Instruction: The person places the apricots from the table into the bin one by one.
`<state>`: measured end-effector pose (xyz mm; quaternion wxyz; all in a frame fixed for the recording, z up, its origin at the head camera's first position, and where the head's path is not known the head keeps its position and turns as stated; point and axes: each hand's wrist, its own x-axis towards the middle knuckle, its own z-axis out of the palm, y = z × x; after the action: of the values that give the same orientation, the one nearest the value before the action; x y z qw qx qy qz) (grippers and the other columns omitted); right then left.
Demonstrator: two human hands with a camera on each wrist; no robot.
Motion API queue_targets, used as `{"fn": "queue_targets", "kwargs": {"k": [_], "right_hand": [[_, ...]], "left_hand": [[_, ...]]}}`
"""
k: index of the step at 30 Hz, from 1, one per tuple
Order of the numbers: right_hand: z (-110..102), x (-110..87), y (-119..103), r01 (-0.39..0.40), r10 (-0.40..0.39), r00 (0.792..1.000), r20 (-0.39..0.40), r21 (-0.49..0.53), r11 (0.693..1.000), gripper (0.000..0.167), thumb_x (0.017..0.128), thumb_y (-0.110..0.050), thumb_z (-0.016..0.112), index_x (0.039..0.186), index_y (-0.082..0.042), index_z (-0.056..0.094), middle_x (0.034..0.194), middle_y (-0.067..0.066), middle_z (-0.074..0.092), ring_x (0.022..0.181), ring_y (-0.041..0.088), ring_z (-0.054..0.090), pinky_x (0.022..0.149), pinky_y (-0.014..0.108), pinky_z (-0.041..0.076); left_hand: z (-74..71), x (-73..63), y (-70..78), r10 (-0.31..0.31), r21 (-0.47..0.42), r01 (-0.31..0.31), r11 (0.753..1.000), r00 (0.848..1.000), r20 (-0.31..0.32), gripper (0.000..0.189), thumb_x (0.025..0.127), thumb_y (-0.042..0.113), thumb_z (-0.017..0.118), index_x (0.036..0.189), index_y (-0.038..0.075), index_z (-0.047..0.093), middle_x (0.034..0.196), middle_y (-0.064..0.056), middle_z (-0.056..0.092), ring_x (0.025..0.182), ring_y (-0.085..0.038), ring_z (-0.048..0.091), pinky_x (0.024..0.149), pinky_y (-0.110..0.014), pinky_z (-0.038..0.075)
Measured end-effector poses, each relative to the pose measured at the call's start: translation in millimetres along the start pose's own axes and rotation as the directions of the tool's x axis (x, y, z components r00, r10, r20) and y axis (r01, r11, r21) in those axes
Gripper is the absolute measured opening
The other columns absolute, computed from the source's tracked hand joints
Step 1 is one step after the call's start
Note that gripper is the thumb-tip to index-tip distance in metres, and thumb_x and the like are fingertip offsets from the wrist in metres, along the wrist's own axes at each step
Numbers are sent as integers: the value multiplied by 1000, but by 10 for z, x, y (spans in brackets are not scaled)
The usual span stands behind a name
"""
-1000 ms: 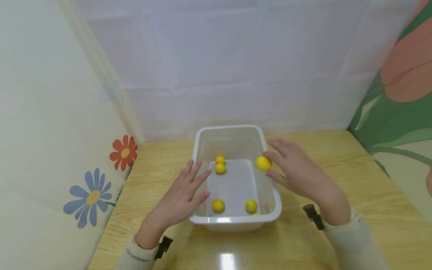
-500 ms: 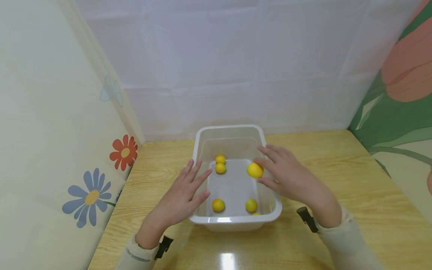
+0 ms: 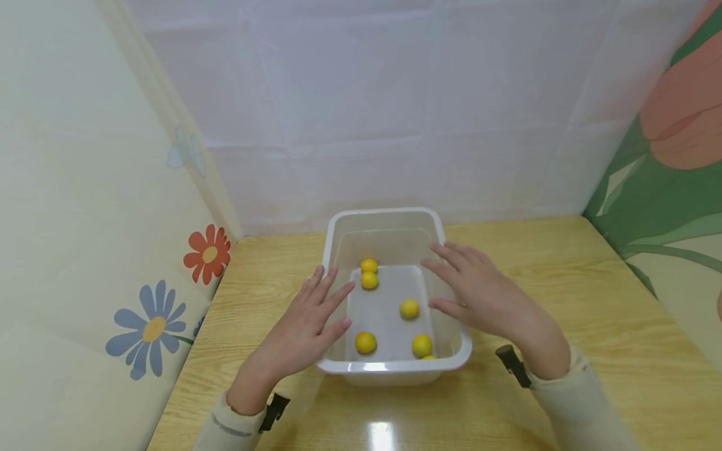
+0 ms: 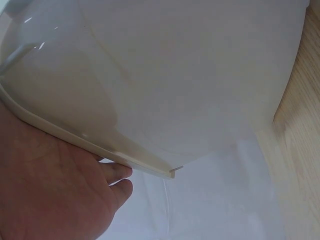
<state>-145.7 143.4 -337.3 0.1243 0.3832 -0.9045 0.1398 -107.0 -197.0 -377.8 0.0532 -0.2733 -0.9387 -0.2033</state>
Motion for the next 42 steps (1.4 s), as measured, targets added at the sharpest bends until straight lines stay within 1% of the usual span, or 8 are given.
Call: {"fn": "queue_targets", "kwargs": {"k": [10,16,23,29,35,42], "right_hand": [[-17,-17,13,-32,32,999,34,-3,999,61,94,-35,73,146,-11,53,158,19,39,143,43,37,118,61,27],[-17,-37,23,-28,28,999,16,10,1000,59,95,-33,73,145,-10,54,158,20,38,142,43,37,117,61,27],[-13,-78,35,-51,51,998,25,26,998,59,95,-33,72,146,-9,54,160,19,36,144,42,35,117,60,26],[0,-110,45,-55,55,998,2,40,998,57,96,-33,71,145,-9,54,159,18,37,143,42,36,117,60,27],[2,-118,37,-66,65,998,7,44,997,57,96,-32,71,145,-9,55,159,19,37,142,44,36,116,62,27],[-9,-119,55,-66,66,998,4,40,997,58,95,-32,72,145,-9,53,159,19,37,142,43,37,116,62,28]], "left_hand": [[-19,0,9,-12,2,12,1000,1000,16,60,106,46,46,160,21,34,170,-7,8,157,-34,1,124,-57,9],[-20,-1,1,-9,14,9,1000,1000,13,61,106,45,48,159,21,35,170,-8,8,157,-34,0,125,-56,9],[-26,-5,7,-13,5,13,1000,1000,16,61,106,45,48,159,20,35,170,-9,9,157,-33,0,125,-56,8],[-31,-6,18,-14,5,14,1000,1000,21,61,106,45,47,160,21,33,170,-8,7,157,-33,0,125,-56,8],[-28,-15,18,-22,1,22,1000,999,25,61,106,45,46,160,21,33,170,-7,6,157,-32,-1,125,-55,8],[-28,-7,17,-19,-1,19,1000,1000,17,61,106,45,47,160,21,34,170,-8,6,157,-34,0,125,-55,8]]}}
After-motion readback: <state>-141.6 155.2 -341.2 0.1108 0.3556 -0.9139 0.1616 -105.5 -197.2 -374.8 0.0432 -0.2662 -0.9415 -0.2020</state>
